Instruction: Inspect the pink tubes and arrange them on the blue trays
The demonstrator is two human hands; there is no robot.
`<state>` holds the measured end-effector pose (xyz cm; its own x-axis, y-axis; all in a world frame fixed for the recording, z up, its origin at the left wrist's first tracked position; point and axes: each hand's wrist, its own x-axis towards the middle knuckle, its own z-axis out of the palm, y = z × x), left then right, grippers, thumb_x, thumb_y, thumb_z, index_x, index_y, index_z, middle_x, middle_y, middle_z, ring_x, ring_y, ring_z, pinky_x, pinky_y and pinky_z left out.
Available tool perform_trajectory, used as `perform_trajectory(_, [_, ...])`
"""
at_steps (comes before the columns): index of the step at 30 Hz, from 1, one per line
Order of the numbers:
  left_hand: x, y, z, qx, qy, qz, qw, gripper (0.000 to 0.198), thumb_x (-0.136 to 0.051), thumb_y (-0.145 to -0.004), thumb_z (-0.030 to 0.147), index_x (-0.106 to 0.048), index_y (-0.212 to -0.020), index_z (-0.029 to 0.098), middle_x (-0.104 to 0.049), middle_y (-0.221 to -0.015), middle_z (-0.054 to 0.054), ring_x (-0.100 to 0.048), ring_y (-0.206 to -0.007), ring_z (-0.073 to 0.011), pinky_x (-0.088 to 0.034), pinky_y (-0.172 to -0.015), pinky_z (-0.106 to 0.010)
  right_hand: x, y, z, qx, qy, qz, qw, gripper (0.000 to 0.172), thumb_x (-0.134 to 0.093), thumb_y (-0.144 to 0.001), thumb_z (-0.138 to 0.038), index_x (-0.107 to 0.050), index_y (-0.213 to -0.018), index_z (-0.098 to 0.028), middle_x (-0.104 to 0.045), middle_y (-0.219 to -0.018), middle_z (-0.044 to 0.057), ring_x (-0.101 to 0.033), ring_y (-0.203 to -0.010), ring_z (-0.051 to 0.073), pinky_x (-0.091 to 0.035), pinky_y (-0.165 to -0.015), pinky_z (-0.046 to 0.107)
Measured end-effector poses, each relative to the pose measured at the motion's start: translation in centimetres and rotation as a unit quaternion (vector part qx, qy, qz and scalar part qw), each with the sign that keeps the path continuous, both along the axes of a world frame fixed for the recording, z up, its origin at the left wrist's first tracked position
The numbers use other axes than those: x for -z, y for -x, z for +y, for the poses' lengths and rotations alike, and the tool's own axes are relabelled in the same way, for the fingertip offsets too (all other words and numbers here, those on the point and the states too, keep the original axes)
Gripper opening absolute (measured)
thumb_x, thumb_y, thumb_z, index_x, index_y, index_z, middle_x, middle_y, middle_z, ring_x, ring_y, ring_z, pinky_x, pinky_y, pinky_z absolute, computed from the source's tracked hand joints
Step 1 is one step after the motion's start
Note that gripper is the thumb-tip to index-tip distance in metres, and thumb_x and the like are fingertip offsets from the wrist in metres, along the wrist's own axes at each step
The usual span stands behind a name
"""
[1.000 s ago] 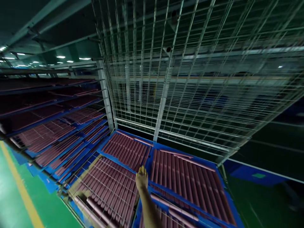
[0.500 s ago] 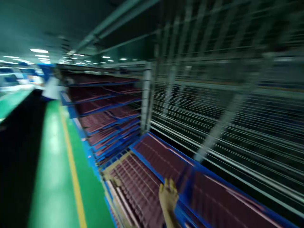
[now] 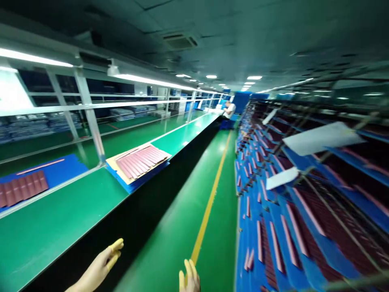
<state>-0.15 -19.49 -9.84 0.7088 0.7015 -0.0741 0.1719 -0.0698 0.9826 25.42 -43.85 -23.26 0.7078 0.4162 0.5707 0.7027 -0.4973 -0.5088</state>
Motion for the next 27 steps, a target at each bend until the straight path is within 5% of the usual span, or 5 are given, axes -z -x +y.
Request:
perform_trajectory(5, [0.9, 5.6, 5.6, -0.191, 0.04, 0.012, 0.981, 0.058, -0.056, -0.075, 0.053, -0.049, -0.125, 0.024, -0.062, -0.12, -0.009, -0.061, -0.105, -0.0259, -0.041, -0.1, -0.046, -5.4, -5.2, 8.4, -0.089, 0.041, 0.105, 0.99, 0.056, -0.035, -0.081, -0.056, -0.066, -0.102, -0.013, -0.065, -0.109, 0.019, -0.061, -0.104, 0.031, -0.051, -0.088, 0.048])
perform_trajectory(11, [4.1, 9.1, 7.4, -0.344, 0.135, 0.008, 0.929, 0.062, -0.059, -0.07, 0.058, -0.048, -0.121, 0.024, -0.06, -0.121, -0.011, -0.061, -0.102, -0.0299, -0.043, -0.097, -0.05, -10.9, -10.8, 19.9, -0.14, 0.059, 0.118, 0.981, 0.047, -0.038, -0.082, -0.044, -0.059, -0.112, -0.014, -0.061, -0.117, 0.016, -0.055, -0.111, 0.028, -0.045, -0.096, 0.048])
perform_trajectory(19, [3.0, -0.1, 13.6, -0.394, -0.015, 0.153, 0.906, 0.059, -0.054, -0.075, 0.053, -0.047, -0.126, 0.024, -0.053, -0.129, -0.011, -0.05, -0.118, -0.0306, -0.033, -0.105, -0.052, -14.1, -15.8, 32.5, -0.294, 0.021, 0.021, 0.955, 0.029, -0.044, -0.087, -0.024, -0.059, -0.11, -0.018, -0.064, -0.102, 0.011, -0.056, -0.101, 0.022, -0.049, -0.089, 0.044])
perform_trajectory(22, [1.3, -7.4, 16.5, -0.381, -0.13, 0.216, 0.889, 0.058, -0.053, -0.079, 0.044, -0.041, -0.132, 0.024, -0.041, -0.14, -0.011, -0.036, -0.13, -0.0297, -0.028, -0.108, -0.051, -15.6, -15.7, 36.5, -0.476, 0.09, 0.069, 0.872, 0.031, -0.044, -0.086, -0.014, -0.057, -0.112, -0.023, -0.065, -0.096, 0.006, -0.059, -0.091, 0.017, -0.052, -0.079, 0.034])
perform_trajectory(27, [-1.1, -17.2, 21.0, -0.365, -0.136, 0.224, 0.893, 0.059, -0.051, -0.084, 0.035, -0.031, -0.139, 0.026, -0.035, -0.144, -0.01, -0.032, -0.132, -0.0265, -0.028, -0.109, -0.048, -16.4, -13.9, 42.6, -0.743, 0.214, 0.197, 0.603, 0.026, -0.046, -0.082, -0.016, -0.06, -0.103, -0.021, -0.068, -0.083, 0.002, -0.06, -0.075, 0.014, -0.05, -0.071, 0.027])
